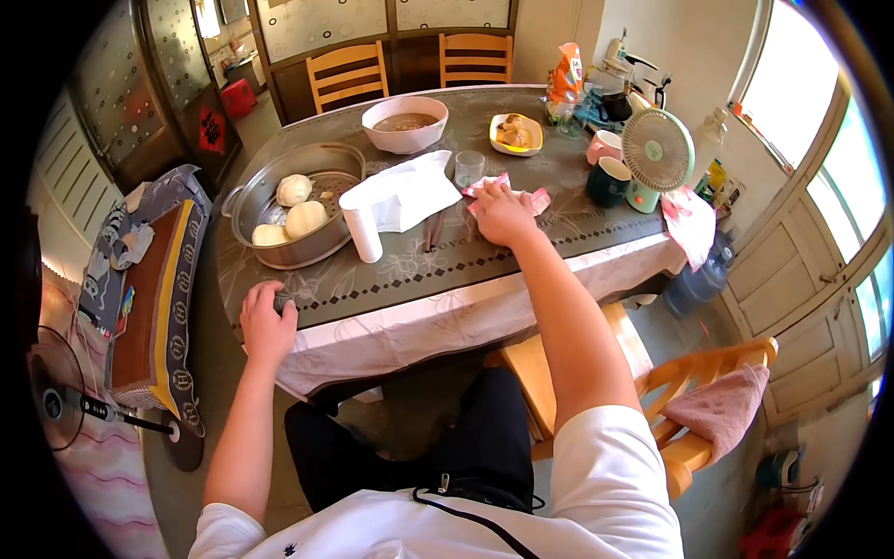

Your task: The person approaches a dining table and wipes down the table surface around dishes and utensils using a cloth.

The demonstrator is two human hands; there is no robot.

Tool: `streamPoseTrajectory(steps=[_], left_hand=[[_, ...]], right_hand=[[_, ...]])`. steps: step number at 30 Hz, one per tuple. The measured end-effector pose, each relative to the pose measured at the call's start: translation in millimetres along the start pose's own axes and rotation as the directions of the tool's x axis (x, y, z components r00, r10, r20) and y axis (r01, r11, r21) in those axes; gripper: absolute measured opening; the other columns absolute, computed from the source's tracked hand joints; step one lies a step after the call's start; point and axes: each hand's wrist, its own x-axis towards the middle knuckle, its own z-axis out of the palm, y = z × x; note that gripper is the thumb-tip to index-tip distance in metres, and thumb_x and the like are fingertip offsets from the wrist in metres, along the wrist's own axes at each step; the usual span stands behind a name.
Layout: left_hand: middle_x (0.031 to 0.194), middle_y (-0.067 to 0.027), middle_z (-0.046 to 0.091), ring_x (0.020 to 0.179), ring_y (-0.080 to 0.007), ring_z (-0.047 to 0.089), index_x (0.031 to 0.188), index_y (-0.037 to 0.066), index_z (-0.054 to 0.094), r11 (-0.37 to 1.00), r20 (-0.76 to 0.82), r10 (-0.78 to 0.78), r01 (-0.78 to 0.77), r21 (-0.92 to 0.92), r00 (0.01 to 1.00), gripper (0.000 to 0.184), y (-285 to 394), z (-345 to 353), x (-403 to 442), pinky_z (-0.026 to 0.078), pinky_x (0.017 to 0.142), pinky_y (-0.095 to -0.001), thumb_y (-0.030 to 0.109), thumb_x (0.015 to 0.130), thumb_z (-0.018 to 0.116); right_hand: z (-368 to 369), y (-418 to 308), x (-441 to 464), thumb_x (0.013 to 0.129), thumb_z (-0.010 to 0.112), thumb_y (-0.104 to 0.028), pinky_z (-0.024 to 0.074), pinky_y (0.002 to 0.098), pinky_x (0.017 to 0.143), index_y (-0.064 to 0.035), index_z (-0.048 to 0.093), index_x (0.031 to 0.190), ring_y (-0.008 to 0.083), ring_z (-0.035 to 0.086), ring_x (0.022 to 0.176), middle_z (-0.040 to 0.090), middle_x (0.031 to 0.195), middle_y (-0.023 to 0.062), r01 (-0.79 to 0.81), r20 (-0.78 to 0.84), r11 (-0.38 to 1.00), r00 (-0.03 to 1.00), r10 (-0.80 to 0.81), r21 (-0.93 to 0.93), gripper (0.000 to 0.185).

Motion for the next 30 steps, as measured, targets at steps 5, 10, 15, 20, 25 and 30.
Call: streamPoseTrajectory(steps=[5,10,15,20,25,30], left_hand=[[0.131,-0.0114,0.065,0.127,-0.0343,0.057,0.115,0.009,0.069,1.000,0.020,-0.030,0.030,-0.005,0.999,0.032,1,0,-1,0.043,0.109,-0.0490,0.018,0.085,0.075],[0.131,-0.0112,0.065,0.128,-0.0342,0.057,0.113,0.009,0.070,0.999,0.027,-0.042,0.042,-0.013,0.999,0.029,3,-1,-1,0.043,0.109,-0.0490,0.018,0.086,0.075],[0.132,-0.0110,0.064,0.129,-0.0341,0.056,0.111,0.010,0.070,1.000,0.021,-0.023,0.023,-0.013,1.000,0.026,0,1,-2,0.043,0.109,-0.0486,0.018,0.086,0.075],[0.133,-0.0117,0.064,0.130,-0.0343,0.056,0.110,0.010,0.071,0.999,0.035,-0.043,0.044,-0.016,0.998,0.025,-1,2,-3,0.043,0.110,-0.0485,0.018,0.086,0.075],[0.130,-0.0123,0.066,0.122,-0.0366,0.060,0.108,0.008,0.070,1.000,-0.014,0.002,-0.001,0.015,1.000,0.023,1,0,-3,0.046,0.106,-0.0476,0.015,0.086,0.074],[0.129,-0.0129,0.066,0.122,-0.0369,0.060,0.106,0.008,0.070,1.000,-0.013,-0.004,0.004,0.022,1.000,0.023,4,0,-1,0.046,0.106,-0.0480,0.014,0.085,0.074]], right_hand=[[8,4,35,0.108,0.042,-0.040,0.0277,0.0625,0.124,-0.0201,0.048,0.159,0.0330,0.032,0.158,0.034,0.172,0.0072,-0.080,0.019,0.996,0.997,0.081,-0.031,0.054],[16,-14,0,0.108,0.043,-0.039,0.0316,0.0600,0.122,-0.0104,0.050,0.156,0.0352,0.037,0.155,0.040,0.168,0.0136,0.016,-0.046,1.000,0.999,-0.016,-0.001,0.056],[8,-65,-85,0.105,0.050,-0.031,0.0383,0.0589,0.116,-0.0046,0.058,0.142,0.0403,0.049,0.144,0.054,0.154,0.0184,0.214,-0.204,0.975,0.959,-0.196,0.067,0.046],[-1,-44,-101,0.106,0.051,-0.038,0.0324,0.0633,0.119,-0.0145,0.057,0.146,0.0414,0.044,0.147,0.051,0.158,0.0153,0.241,-0.181,0.969,0.957,-0.229,0.049,0.047],[-14,40,-30,0.109,0.043,-0.049,0.0256,0.0684,0.121,-0.0213,0.046,0.158,0.0406,0.032,0.156,0.037,0.169,0.0131,-0.169,-0.016,0.982,0.986,0.168,-0.088,0.057],[-9,52,12,0.109,0.039,-0.049,0.0240,0.0631,0.125,-0.0169,0.042,0.160,0.0423,0.029,0.158,0.032,0.172,0.0149,-0.343,0.021,0.937,0.938,0.345,-0.069,0.061]])
